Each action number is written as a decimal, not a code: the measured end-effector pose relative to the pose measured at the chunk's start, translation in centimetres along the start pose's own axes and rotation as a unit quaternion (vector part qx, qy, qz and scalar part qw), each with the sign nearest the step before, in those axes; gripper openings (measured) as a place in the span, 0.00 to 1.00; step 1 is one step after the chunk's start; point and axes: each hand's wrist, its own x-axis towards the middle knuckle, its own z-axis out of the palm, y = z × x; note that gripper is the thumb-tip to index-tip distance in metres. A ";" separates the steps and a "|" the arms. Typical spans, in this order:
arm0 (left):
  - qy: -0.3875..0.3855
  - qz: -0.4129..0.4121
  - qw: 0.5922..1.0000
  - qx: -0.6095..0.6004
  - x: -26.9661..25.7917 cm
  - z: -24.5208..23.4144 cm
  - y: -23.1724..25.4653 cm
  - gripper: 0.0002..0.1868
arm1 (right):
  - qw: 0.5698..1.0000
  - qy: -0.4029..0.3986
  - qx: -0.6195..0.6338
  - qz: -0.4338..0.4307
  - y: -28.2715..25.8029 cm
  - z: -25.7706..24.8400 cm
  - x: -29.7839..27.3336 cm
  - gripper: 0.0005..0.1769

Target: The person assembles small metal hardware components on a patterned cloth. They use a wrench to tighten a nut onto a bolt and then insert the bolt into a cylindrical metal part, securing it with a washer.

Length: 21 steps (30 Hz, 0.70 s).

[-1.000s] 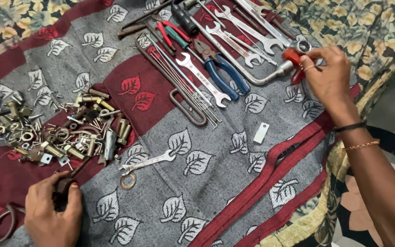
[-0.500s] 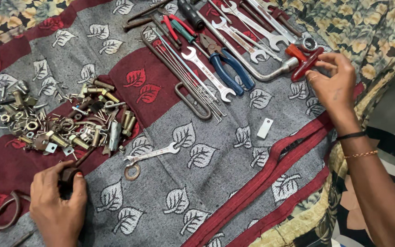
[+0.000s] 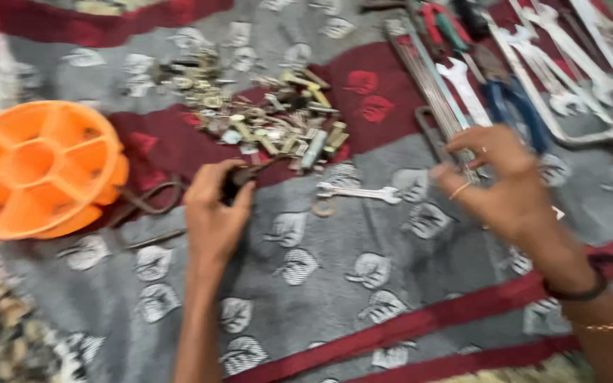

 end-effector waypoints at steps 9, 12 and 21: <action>0.008 -0.084 0.993 -0.083 0.2 -1.2 1.9 0.15 | 0.960 -0.071 -0.061 -0.264 -4.0 10.1 1.7 0.16; -0.069 -0.108 0.986 -0.105 -0.2 0.0 2.2 0.14 | 0.962 -0.071 -0.079 -0.251 -3.6 10.0 0.7 0.13; -0.077 -0.029 0.994 -0.073 -0.9 1.8 2.6 0.15 | 0.973 -0.075 -0.022 -0.218 -3.8 9.3 -0.3 0.16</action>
